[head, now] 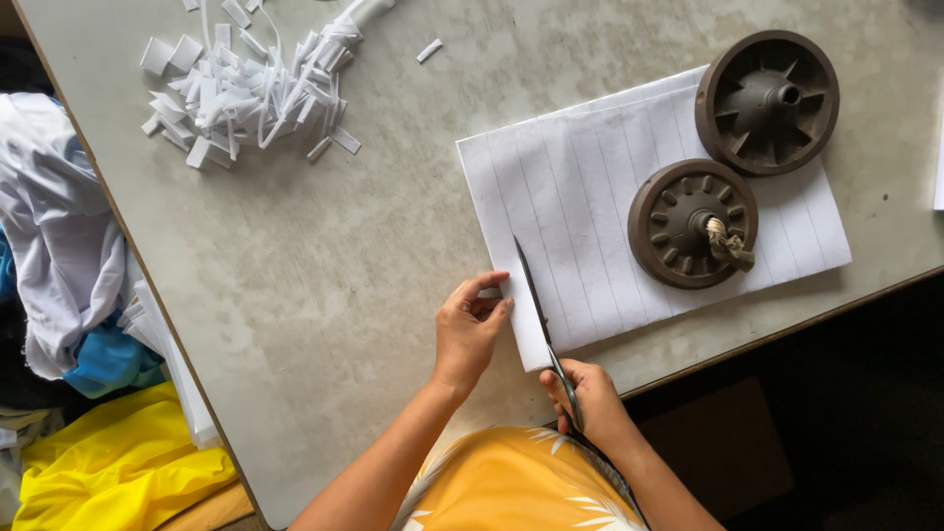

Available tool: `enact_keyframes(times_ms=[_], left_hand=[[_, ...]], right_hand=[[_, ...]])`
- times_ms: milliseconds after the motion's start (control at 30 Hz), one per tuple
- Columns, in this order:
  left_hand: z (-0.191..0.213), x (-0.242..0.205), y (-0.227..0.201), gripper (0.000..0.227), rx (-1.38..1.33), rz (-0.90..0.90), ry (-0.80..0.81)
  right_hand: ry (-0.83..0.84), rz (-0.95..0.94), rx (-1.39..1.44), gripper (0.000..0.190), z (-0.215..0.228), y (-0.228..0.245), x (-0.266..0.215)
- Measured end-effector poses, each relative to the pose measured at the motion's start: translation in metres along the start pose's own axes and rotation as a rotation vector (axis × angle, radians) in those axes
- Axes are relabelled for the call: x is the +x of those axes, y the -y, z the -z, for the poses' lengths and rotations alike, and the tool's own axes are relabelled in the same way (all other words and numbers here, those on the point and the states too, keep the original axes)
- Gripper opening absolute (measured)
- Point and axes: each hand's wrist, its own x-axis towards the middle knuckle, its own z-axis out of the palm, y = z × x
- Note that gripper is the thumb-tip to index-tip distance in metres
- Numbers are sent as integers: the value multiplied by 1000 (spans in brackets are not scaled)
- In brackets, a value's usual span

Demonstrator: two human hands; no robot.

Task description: The person uses scissors to cut a white fabric sheet into small rectangular pieces. The cut pieces are placed into a wooden drawer filled with other fabrics. Two metal weights are used to hold the fabric sheet in place on the table during cutting.

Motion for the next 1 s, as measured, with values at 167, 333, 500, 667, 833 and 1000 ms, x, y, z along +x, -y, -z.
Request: enact_keyframes(times_ms=[167,333,500,667,833,1000], left_hand=[[3,13,-6,28,81,-80,9],[4,35,-20,32,103,-135,-44],[4,36,-18,34,59,-118,-26],[4,35,-20,34,37,-115,-26],[3,35,-15,34,56,-157,-31],[2,36,-12,34,47,-153,-42]], right_hand=[[0,22,-37,55,2,-5,3],[5,30,-51,56,2,-2,1],[-6,-49,-74,48,2,11,1],[15,19,-83,57,3,21,9],[12,19,-80,57,3,24,11],[-10,22,-130,60,3,36,19]])
